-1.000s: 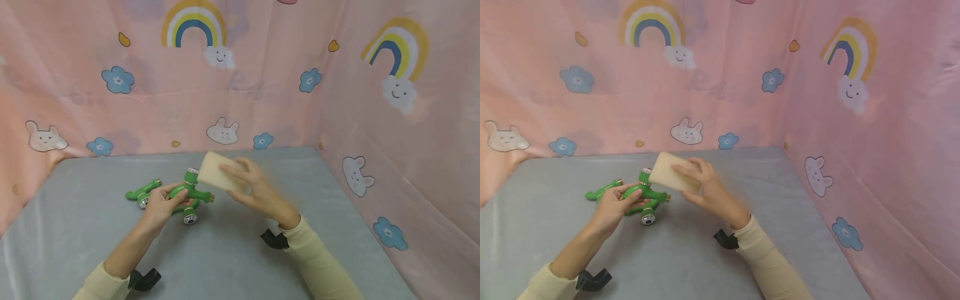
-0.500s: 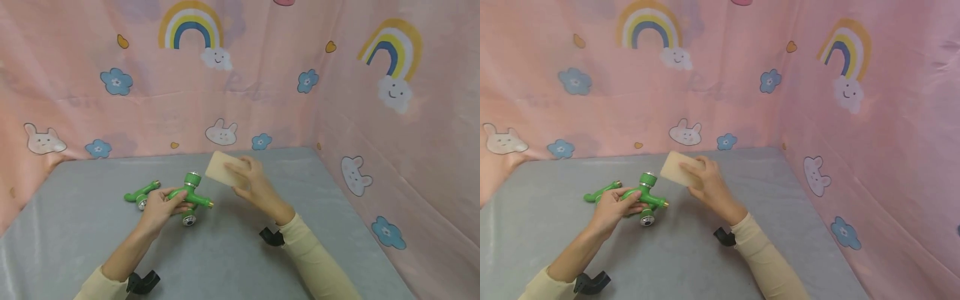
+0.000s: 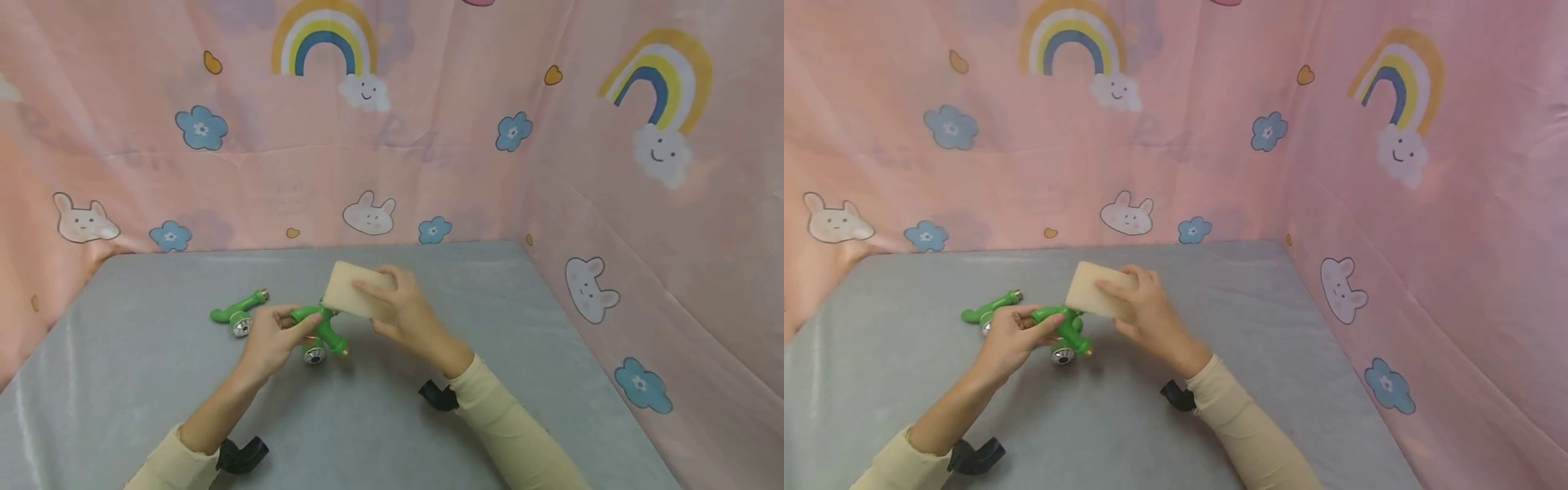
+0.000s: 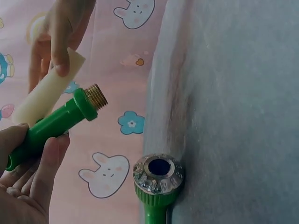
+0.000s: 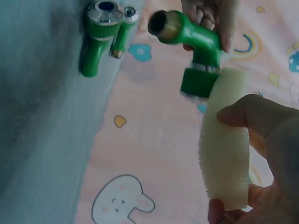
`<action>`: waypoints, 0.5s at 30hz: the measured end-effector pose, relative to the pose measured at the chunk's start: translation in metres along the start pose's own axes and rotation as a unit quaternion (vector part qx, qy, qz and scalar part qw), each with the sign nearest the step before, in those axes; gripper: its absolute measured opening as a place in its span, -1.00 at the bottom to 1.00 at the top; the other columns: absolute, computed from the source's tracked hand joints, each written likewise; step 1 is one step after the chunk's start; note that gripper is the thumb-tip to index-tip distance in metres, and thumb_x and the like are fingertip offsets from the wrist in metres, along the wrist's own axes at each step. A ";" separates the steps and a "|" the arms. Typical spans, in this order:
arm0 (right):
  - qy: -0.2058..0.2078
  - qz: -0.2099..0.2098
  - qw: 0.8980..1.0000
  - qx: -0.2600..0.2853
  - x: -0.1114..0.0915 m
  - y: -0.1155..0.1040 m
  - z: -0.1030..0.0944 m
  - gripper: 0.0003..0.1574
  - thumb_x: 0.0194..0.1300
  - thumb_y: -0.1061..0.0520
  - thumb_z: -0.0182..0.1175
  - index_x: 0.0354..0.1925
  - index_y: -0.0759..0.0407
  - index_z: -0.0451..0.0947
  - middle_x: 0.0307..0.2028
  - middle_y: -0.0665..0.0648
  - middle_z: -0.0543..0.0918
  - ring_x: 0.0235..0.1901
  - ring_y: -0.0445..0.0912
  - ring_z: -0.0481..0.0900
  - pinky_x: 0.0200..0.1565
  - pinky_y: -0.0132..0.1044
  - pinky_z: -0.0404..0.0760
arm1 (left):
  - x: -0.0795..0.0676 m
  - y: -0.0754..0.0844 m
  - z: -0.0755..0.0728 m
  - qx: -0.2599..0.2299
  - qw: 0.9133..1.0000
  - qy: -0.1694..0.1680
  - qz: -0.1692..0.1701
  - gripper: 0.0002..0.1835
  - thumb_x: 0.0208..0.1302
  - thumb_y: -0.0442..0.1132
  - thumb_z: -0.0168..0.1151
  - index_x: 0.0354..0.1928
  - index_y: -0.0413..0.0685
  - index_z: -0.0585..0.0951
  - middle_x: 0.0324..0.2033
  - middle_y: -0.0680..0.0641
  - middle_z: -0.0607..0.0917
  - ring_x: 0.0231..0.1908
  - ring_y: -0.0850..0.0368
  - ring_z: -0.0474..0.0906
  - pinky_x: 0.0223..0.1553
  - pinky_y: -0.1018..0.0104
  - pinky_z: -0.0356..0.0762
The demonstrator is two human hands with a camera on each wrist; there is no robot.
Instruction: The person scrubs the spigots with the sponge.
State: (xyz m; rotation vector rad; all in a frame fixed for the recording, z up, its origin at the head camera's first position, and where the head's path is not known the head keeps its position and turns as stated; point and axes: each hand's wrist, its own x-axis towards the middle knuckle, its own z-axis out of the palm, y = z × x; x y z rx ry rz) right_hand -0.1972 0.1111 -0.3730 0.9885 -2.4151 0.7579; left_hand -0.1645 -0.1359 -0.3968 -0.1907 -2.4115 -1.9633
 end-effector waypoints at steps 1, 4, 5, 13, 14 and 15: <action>-0.007 0.012 1.000 0.007 0.000 0.003 -0.002 -0.24 -0.03 0.34 0.47 0.20 0.04 0.63 0.13 0.44 0.48 0.12 0.31 0.45 0.07 0.16 0.62 | 0.000 0.000 0.000 0.008 1.000 0.003 0.000 -0.68 0.36 -0.27 0.33 -0.01 -0.44 0.67 -0.20 -0.38 0.79 -0.39 0.22 0.79 -0.22 0.08 0.78; -0.026 0.058 0.997 0.039 -0.001 0.008 -0.013 -0.26 0.04 0.32 0.38 0.25 0.04 0.60 0.18 0.43 0.45 0.17 0.31 0.39 0.06 0.14 0.61 | 0.000 0.000 -0.002 0.041 0.999 0.010 0.013 -0.70 0.35 -0.27 0.34 -0.02 -0.40 0.68 -0.20 -0.34 0.80 -0.36 0.23 0.78 -0.25 0.14 0.79; -0.027 0.070 0.996 0.049 -0.001 0.008 -0.017 -0.26 0.05 0.31 0.35 0.26 0.04 0.60 0.19 0.42 0.44 0.18 0.30 0.38 0.05 0.12 0.60 | 0.000 0.001 -0.002 0.056 0.998 0.015 0.020 -0.71 0.34 -0.27 0.35 -0.02 -0.38 0.68 -0.20 -0.33 0.80 -0.35 0.19 0.78 -0.27 0.17 0.79; -0.062 -0.001 0.997 0.044 -0.001 -0.006 -0.022 -0.25 0.14 0.24 0.31 0.33 -0.07 0.54 0.31 0.26 0.44 0.25 0.20 0.40 0.16 0.10 0.52 | -0.003 0.001 0.002 0.193 0.970 0.055 0.140 -0.73 0.21 -0.40 0.43 -0.03 -0.24 0.70 -0.18 -0.20 0.80 -0.20 -0.05 0.78 -0.22 0.27 0.76; -0.072 -0.008 0.997 0.037 0.000 -0.009 -0.020 -0.24 0.15 0.25 0.31 0.33 -0.09 0.53 0.32 0.26 0.43 0.25 0.20 0.39 0.16 0.10 0.53 | -0.003 0.001 0.003 0.204 0.965 0.058 0.156 -0.73 0.20 -0.42 0.43 -0.04 -0.24 0.69 -0.17 -0.20 0.80 -0.19 -0.06 0.78 -0.22 0.24 0.77; -0.079 -0.010 0.996 0.034 0.000 -0.010 -0.017 -0.24 0.15 0.27 0.30 0.33 -0.09 0.53 0.33 0.27 0.43 0.26 0.21 0.38 0.16 0.11 0.54 | -0.003 0.000 0.003 0.216 0.959 0.061 0.172 -0.73 0.19 -0.44 0.43 -0.05 -0.25 0.69 -0.18 -0.20 0.80 -0.18 -0.07 0.78 -0.21 0.23 0.77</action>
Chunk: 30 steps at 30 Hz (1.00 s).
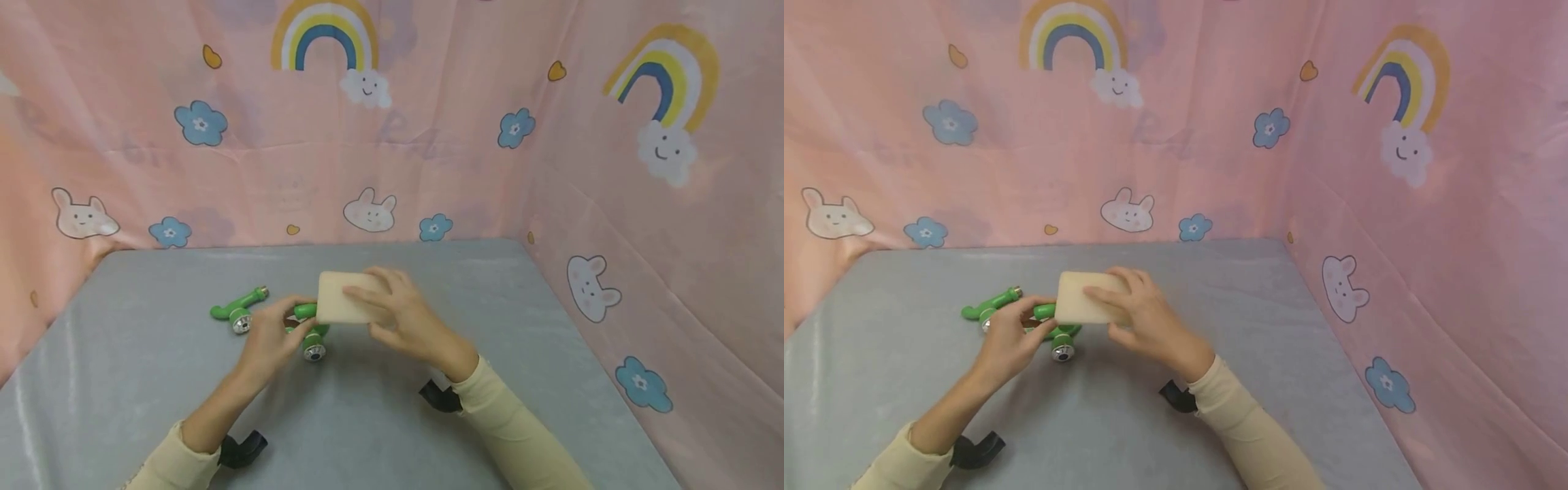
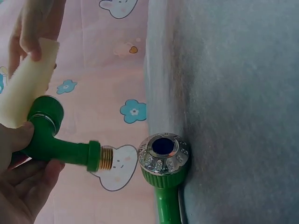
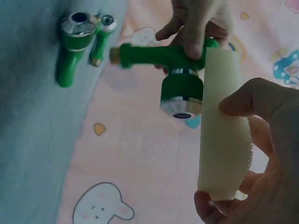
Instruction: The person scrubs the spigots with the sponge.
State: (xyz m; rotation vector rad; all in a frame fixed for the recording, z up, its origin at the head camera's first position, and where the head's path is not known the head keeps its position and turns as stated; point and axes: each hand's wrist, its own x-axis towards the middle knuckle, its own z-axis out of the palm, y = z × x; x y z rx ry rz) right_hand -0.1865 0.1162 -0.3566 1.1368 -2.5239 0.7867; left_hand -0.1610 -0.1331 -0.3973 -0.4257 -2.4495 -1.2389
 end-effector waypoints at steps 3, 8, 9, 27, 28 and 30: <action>-0.012 0.014 0.999 -0.026 0.001 0.000 0.002 -0.23 0.13 0.28 0.31 0.33 -0.09 0.54 0.32 0.28 0.44 0.26 0.22 0.38 0.18 0.14 0.54 | 0.001 0.000 0.000 0.004 1.000 0.000 0.024 -0.74 0.18 -0.48 0.42 -0.08 -0.24 0.69 -0.19 -0.20 0.81 -0.15 -0.09 0.78 -0.21 0.20 0.78; -0.031 0.058 0.997 -0.048 -0.002 0.010 -0.009 -0.24 0.13 0.26 0.30 0.32 -0.08 0.54 0.31 0.31 0.44 0.29 0.23 0.39 0.24 0.18 0.50 | 0.003 -0.001 -0.004 0.013 0.999 -0.013 0.027 -0.76 0.19 -0.47 0.41 -0.09 -0.20 0.66 -0.22 -0.18 0.81 -0.11 -0.10 0.78 -0.17 0.18 0.78; -0.029 0.066 0.996 -0.046 -0.003 0.012 -0.012 -0.23 0.12 0.26 0.29 0.32 -0.07 0.54 0.31 0.31 0.44 0.28 0.23 0.39 0.24 0.18 0.49 | 0.004 -0.001 -0.005 0.015 0.999 -0.016 0.028 -0.75 0.18 -0.47 0.41 -0.09 -0.20 0.65 -0.23 -0.18 0.81 -0.12 -0.11 0.78 -0.17 0.19 0.78; -0.125 0.085 0.984 0.094 -0.006 0.019 -0.015 -0.26 0.27 0.25 0.21 0.41 -0.05 0.44 0.42 0.37 0.31 0.38 0.26 0.28 0.24 0.14 0.46 | 0.002 -0.007 -0.006 0.066 0.980 -0.011 0.187 -0.62 0.01 -0.51 0.50 -0.10 -0.18 0.64 -0.28 -0.09 0.83 -0.27 0.06 0.80 -0.22 0.23 0.77; -0.128 0.091 0.983 0.099 -0.007 0.021 -0.017 -0.27 0.28 0.25 0.19 0.41 -0.04 0.45 0.42 0.37 0.31 0.38 0.25 0.28 0.23 0.13 0.46 | 0.002 -0.007 -0.006 0.060 0.980 -0.014 0.187 -0.61 0.01 -0.52 0.49 -0.09 -0.18 0.63 -0.27 -0.10 0.83 -0.27 0.06 0.80 -0.21 0.24 0.77; -0.127 0.101 0.981 0.110 -0.010 0.024 -0.023 -0.28 0.29 0.25 0.16 0.40 -0.03 0.45 0.40 0.36 0.31 0.35 0.24 0.29 0.21 0.09 0.45 | 0.002 -0.008 -0.006 0.047 0.982 -0.021 0.183 -0.60 0.02 -0.55 0.47 -0.07 -0.18 0.62 -0.25 -0.10 0.83 -0.25 0.05 0.80 -0.18 0.28 0.77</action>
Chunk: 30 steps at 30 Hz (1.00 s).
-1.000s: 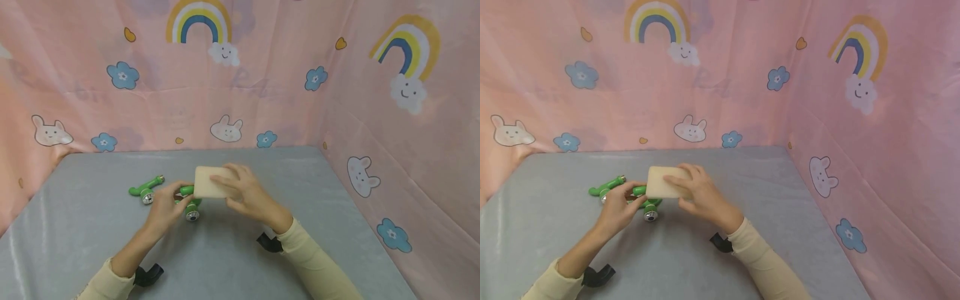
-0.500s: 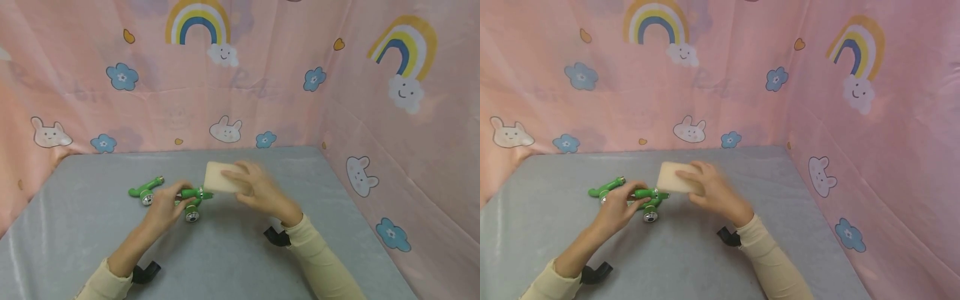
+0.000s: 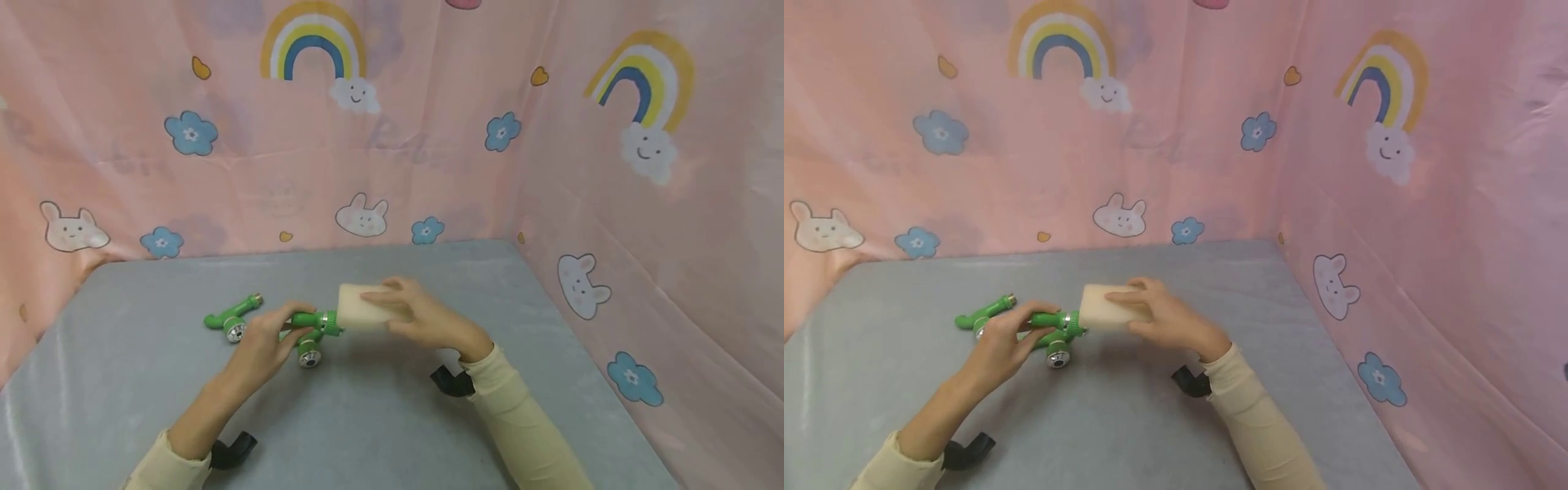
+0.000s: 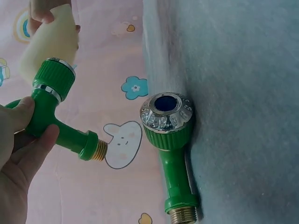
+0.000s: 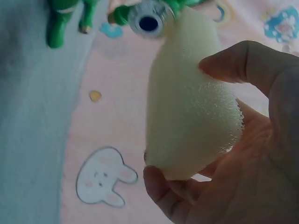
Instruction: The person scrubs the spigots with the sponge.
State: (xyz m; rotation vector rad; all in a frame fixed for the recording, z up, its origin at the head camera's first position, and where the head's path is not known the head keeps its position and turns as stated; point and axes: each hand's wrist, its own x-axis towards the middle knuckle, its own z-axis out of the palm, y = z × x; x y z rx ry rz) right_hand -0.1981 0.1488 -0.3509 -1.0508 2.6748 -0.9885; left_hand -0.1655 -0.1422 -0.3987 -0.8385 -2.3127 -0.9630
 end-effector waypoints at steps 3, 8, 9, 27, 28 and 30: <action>0.020 -0.007 1.000 0.017 -0.001 0.001 -0.005 -0.30 0.32 0.23 0.17 0.41 -0.06 0.44 0.37 0.31 0.34 0.28 0.18 0.32 0.14 0.01 0.45 | 0.000 0.000 0.000 -0.020 1.000 -0.004 -0.002 -0.57 0.02 -0.59 0.45 -0.05 -0.20 0.61 -0.19 -0.11 0.80 -0.20 0.03 0.78 -0.16 0.35 0.76; 0.018 -0.043 0.998 0.037 0.003 -0.002 0.004 -0.33 0.43 0.10 0.16 0.46 -0.13 0.37 0.38 0.25 0.38 0.22 0.09 0.40 0.08 -0.10 0.51 | 0.001 0.003 0.002 -0.065 0.998 -0.008 -0.002 -0.58 0.06 -0.63 0.39 -0.01 -0.23 0.60 -0.10 -0.17 0.73 -0.11 -0.02 0.73 -0.13 0.41 0.74; 0.012 -0.047 0.998 0.044 0.004 -0.002 0.007 -0.34 0.45 0.09 0.15 0.46 -0.12 0.36 0.38 0.25 0.38 0.20 0.09 0.43 0.07 -0.11 0.53 | 0.001 0.004 0.003 -0.075 0.997 -0.005 -0.006 -0.58 0.08 -0.64 0.38 -0.01 -0.22 0.60 -0.09 -0.17 0.72 -0.11 -0.01 0.73 -0.13 0.40 0.74; 0.079 -0.049 0.993 0.076 0.008 -0.002 0.004 -0.28 0.42 0.14 0.18 0.49 -0.08 0.31 0.39 0.19 0.37 0.16 0.08 0.46 0.06 -0.09 0.54 | 0.005 -0.009 -0.008 -0.217 0.964 0.040 -0.148 -0.74 0.29 -0.52 0.28 0.01 -0.33 0.57 -0.10 -0.19 0.71 -0.22 0.42 0.69 -0.16 0.40 0.75; 0.086 -0.062 0.992 0.069 0.010 -0.004 0.008 -0.25 0.41 0.13 0.21 0.50 -0.09 0.30 0.39 0.18 0.37 0.18 0.08 0.44 0.08 -0.07 0.53 | 0.005 -0.009 -0.008 -0.248 0.954 0.030 -0.163 -0.75 0.33 -0.50 0.25 0.03 -0.38 0.53 -0.10 -0.16 0.69 -0.21 0.39 0.70 -0.14 0.39 0.75; 0.093 -0.079 0.991 0.057 0.012 -0.008 0.016 -0.22 0.38 0.13 0.25 0.50 -0.09 0.30 0.38 0.19 0.38 0.20 0.07 0.44 0.10 -0.05 0.53 | 0.004 -0.009 -0.008 -0.299 0.935 0.012 -0.189 -0.74 0.39 -0.45 0.20 0.05 -0.42 0.48 -0.09 -0.06 0.63 -0.22 0.34 0.72 -0.12 0.34 0.76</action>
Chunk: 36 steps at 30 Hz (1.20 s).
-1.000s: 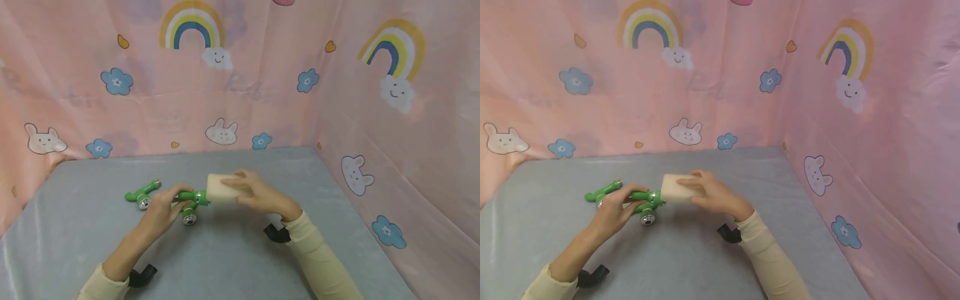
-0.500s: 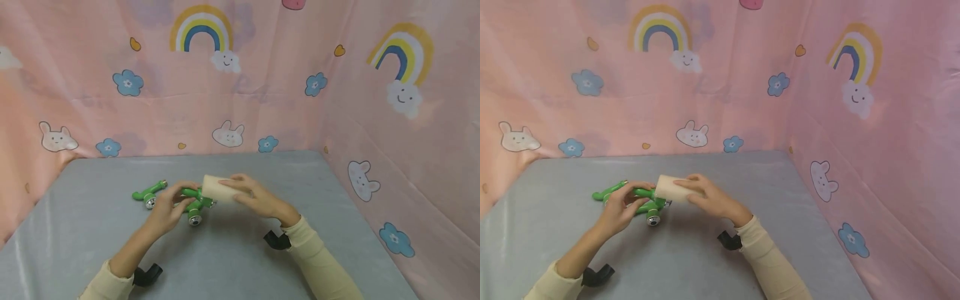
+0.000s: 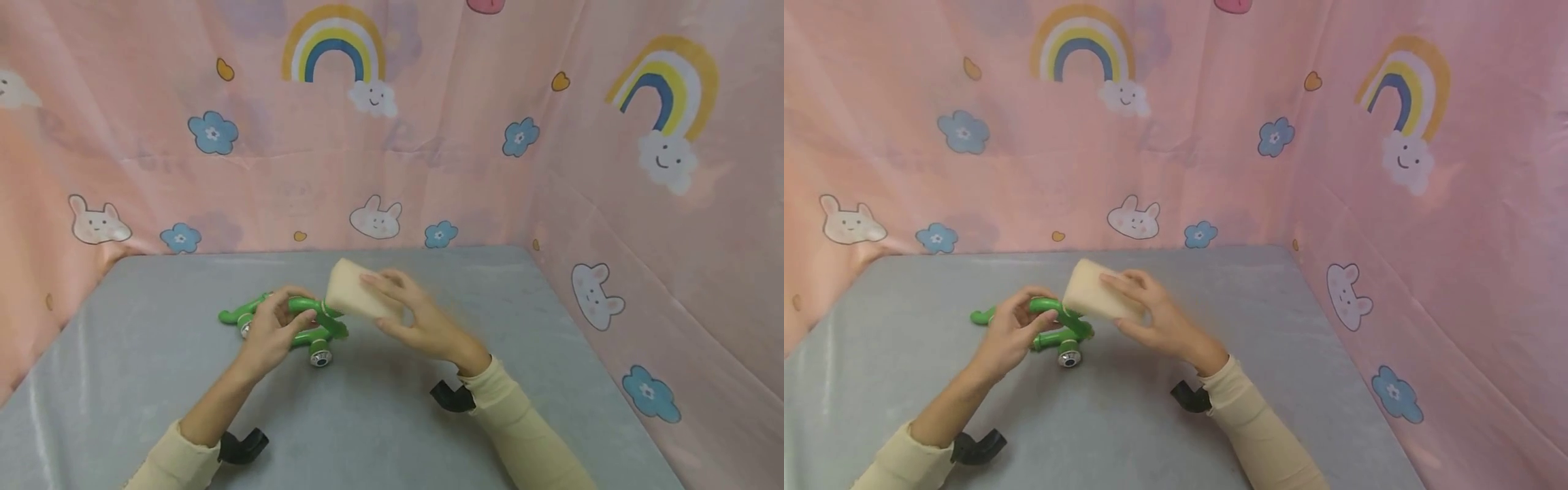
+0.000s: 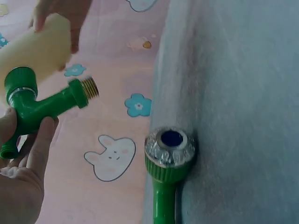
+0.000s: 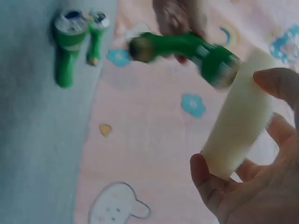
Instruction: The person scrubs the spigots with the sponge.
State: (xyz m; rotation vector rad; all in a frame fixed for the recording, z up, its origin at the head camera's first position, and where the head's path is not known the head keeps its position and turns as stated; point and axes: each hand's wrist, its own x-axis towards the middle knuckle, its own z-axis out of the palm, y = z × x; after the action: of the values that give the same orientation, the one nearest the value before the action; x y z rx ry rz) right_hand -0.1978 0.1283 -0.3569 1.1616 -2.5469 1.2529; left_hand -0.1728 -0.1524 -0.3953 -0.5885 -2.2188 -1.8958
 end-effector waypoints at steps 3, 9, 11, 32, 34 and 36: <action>-0.006 -0.003 1.000 0.009 0.000 0.000 0.007 -0.22 0.38 0.15 0.27 0.50 -0.05 0.30 0.37 0.26 0.35 0.24 0.12 0.42 0.14 0.01 0.53 | 0.000 0.000 -0.003 -0.057 0.997 -0.009 -0.043 -0.77 0.47 -0.36 0.16 0.06 -0.32 0.47 -0.14 0.10 0.62 -0.19 0.30 0.74 -0.08 0.30 0.76; 0.016 0.026 0.999 -0.014 -0.001 0.009 -0.002 -0.23 0.33 0.24 0.30 0.46 0.01 0.36 0.34 0.29 0.34 0.22 0.16 0.42 0.13 0.05 0.52 | 0.005 0.000 -0.007 -0.125 0.984 0.022 -0.125 -0.90 0.52 -0.30 0.10 -0.02 -0.02 0.50 -0.24 0.18 0.74 -0.21 0.28 0.77 -0.05 0.30 0.75; 0.039 0.014 0.999 -0.024 0.001 0.010 -0.004 -0.22 0.32 0.24 0.31 0.46 0.01 0.36 0.33 0.28 0.36 0.20 0.15 0.43 0.12 0.05 0.52 | 0.006 0.000 -0.005 -0.127 0.978 0.017 -0.165 -0.89 0.53 -0.27 0.10 0.00 -0.06 0.49 -0.27 0.17 0.76 -0.24 0.28 0.77 -0.05 0.32 0.74; 0.068 -0.028 0.994 -0.079 0.004 0.001 0.006 -0.11 0.28 0.18 0.39 0.49 -0.05 0.30 0.31 0.30 0.36 0.19 0.18 0.48 0.05 0.07 0.65 | 0.002 -0.006 0.000 -0.281 0.929 -0.060 -0.235 -0.75 0.61 -0.13 -0.06 0.08 -0.08 0.53 -0.13 0.14 0.76 -0.09 0.31 0.69 0.10 0.43 0.65; 0.060 -0.043 0.994 -0.079 0.004 -0.001 0.013 -0.12 0.28 0.18 0.40 0.49 -0.05 0.30 0.30 0.31 0.35 0.20 0.18 0.48 0.06 0.07 0.67 | 0.001 -0.007 0.001 -0.289 0.927 -0.079 -0.227 -0.75 0.62 -0.13 -0.08 0.06 -0.02 0.55 -0.12 0.14 0.76 -0.10 0.32 0.69 0.08 0.45 0.65; 0.061 -0.044 0.994 -0.076 0.005 -0.001 0.017 -0.11 0.26 0.21 0.41 0.48 -0.04 0.33 0.28 0.31 0.36 0.22 0.19 0.46 0.11 0.09 0.65 | 0.000 -0.009 0.002 -0.302 0.923 -0.090 -0.221 -0.74 0.62 -0.13 -0.10 0.04 0.00 0.58 -0.12 0.13 0.76 -0.11 0.32 0.68 0.06 0.47 0.65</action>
State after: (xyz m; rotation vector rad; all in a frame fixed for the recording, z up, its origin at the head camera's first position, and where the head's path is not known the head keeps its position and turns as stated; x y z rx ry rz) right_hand -0.1960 0.1129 -0.3660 1.1165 -2.4263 1.0547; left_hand -0.1757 -0.1518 -0.4035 -0.3564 -1.9556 -2.9124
